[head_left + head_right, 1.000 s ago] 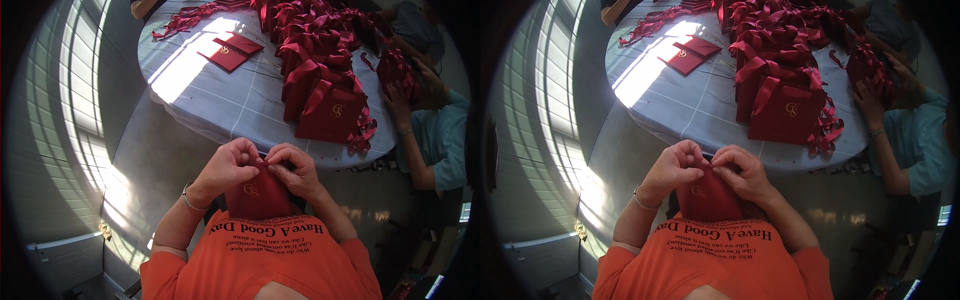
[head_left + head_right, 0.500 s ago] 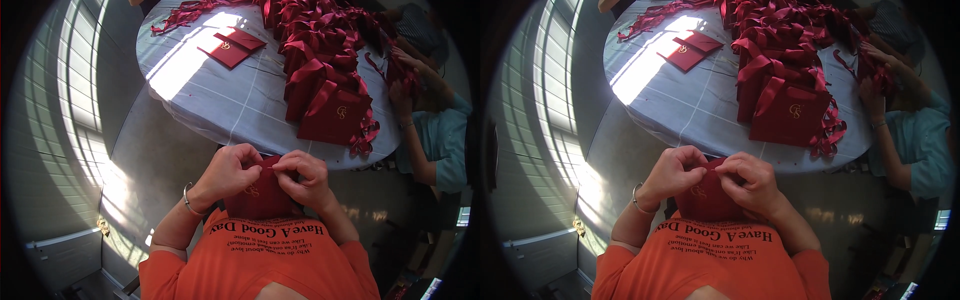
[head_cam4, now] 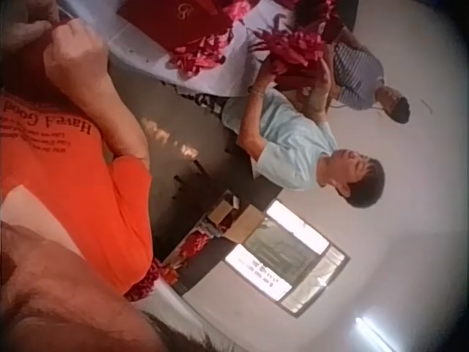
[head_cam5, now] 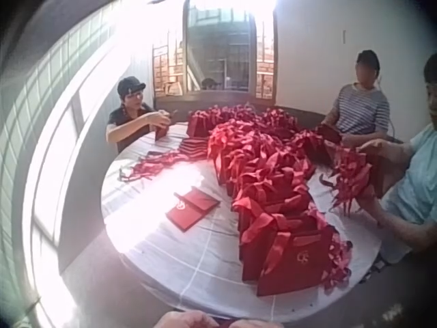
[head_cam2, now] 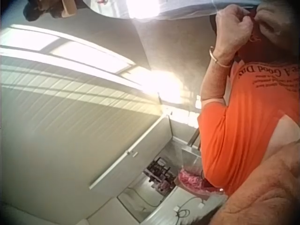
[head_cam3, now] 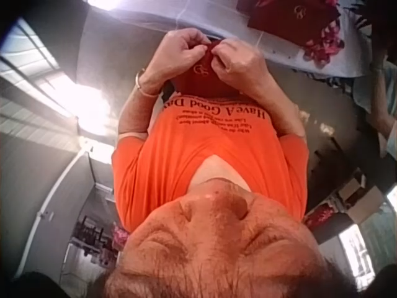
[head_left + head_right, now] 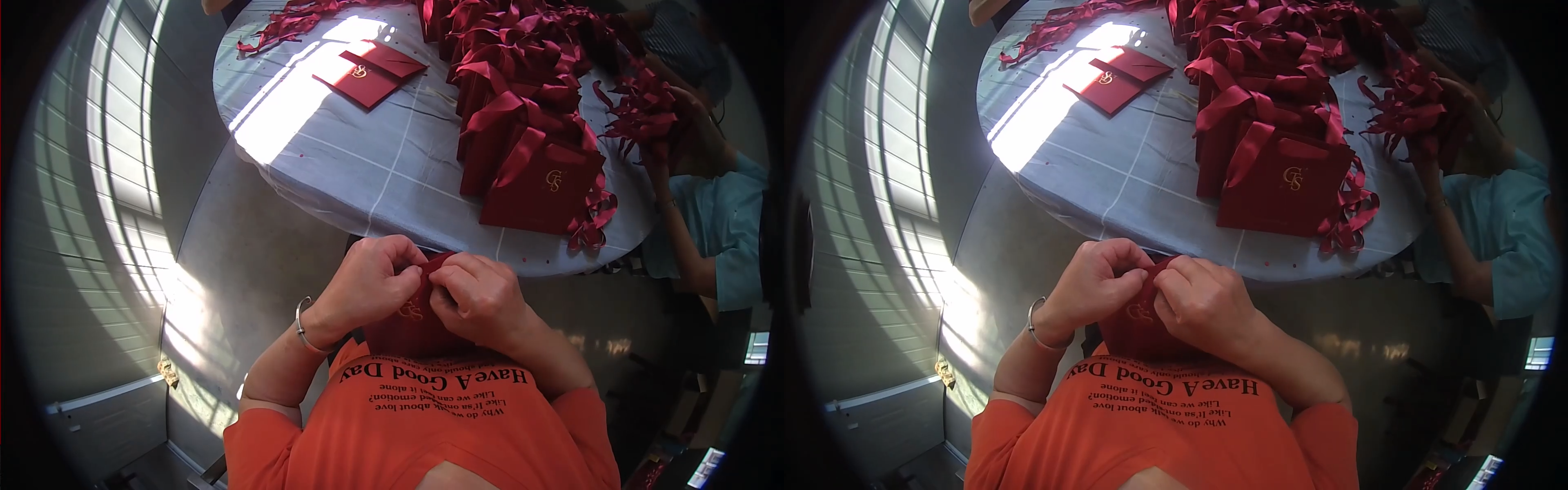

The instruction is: The person assembles gift bags by threading ribbon handles through the pre-cut holes on the bags by hand and stacking them on the table.

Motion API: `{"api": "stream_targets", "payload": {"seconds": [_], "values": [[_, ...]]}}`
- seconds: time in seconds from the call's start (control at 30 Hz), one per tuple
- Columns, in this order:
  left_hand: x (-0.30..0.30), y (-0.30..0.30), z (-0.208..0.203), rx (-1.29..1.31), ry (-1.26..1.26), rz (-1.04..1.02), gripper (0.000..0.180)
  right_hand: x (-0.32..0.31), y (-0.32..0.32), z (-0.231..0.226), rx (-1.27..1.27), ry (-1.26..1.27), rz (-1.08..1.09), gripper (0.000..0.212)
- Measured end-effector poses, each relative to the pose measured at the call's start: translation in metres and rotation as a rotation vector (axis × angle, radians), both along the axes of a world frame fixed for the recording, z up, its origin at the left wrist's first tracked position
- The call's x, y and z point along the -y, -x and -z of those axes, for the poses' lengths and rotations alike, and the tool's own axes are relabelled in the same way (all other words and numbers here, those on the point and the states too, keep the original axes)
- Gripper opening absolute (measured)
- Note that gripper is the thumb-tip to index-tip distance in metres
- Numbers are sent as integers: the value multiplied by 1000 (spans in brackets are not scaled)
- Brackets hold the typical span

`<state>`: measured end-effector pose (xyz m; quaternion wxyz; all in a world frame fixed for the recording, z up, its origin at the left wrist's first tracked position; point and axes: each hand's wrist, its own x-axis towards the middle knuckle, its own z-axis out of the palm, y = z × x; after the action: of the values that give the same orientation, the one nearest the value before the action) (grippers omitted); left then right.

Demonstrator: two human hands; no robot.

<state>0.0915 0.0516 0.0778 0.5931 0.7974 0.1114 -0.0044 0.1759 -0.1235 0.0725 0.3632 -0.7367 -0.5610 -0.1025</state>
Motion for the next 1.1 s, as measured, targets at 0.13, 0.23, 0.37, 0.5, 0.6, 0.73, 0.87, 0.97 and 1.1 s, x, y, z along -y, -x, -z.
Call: {"api": "stream_targets", "payload": {"seconds": [0.13,0.23,0.37,0.5,0.6,0.73,0.87,0.97,1.1], "values": [[8,-7,-2,40,29,5,12,0,7,-5,67,88,128,15],[8,-2,-7,22,-59,-15,11,-6,17,-2,149,161,130,13],[5,3,-3,24,20,-46,11,-3,9,-2,29,125,148,9],[13,4,-5,55,23,-50,11,2,-11,-14,-133,-6,-17,10],[19,8,-17,77,-94,-59,11,6,-34,-25,-386,43,-193,12],[28,13,-18,129,-74,-70,8,-1,-55,-43,-865,341,-267,14],[34,16,-20,249,-290,-17,9,-14,-72,-36,-825,480,-484,22],[38,21,-23,210,-315,-37,14,-25,-77,-31,-865,631,-624,27],[42,29,-32,246,-425,-46,15,-35,-80,-33,-989,738,-719,33]]}}
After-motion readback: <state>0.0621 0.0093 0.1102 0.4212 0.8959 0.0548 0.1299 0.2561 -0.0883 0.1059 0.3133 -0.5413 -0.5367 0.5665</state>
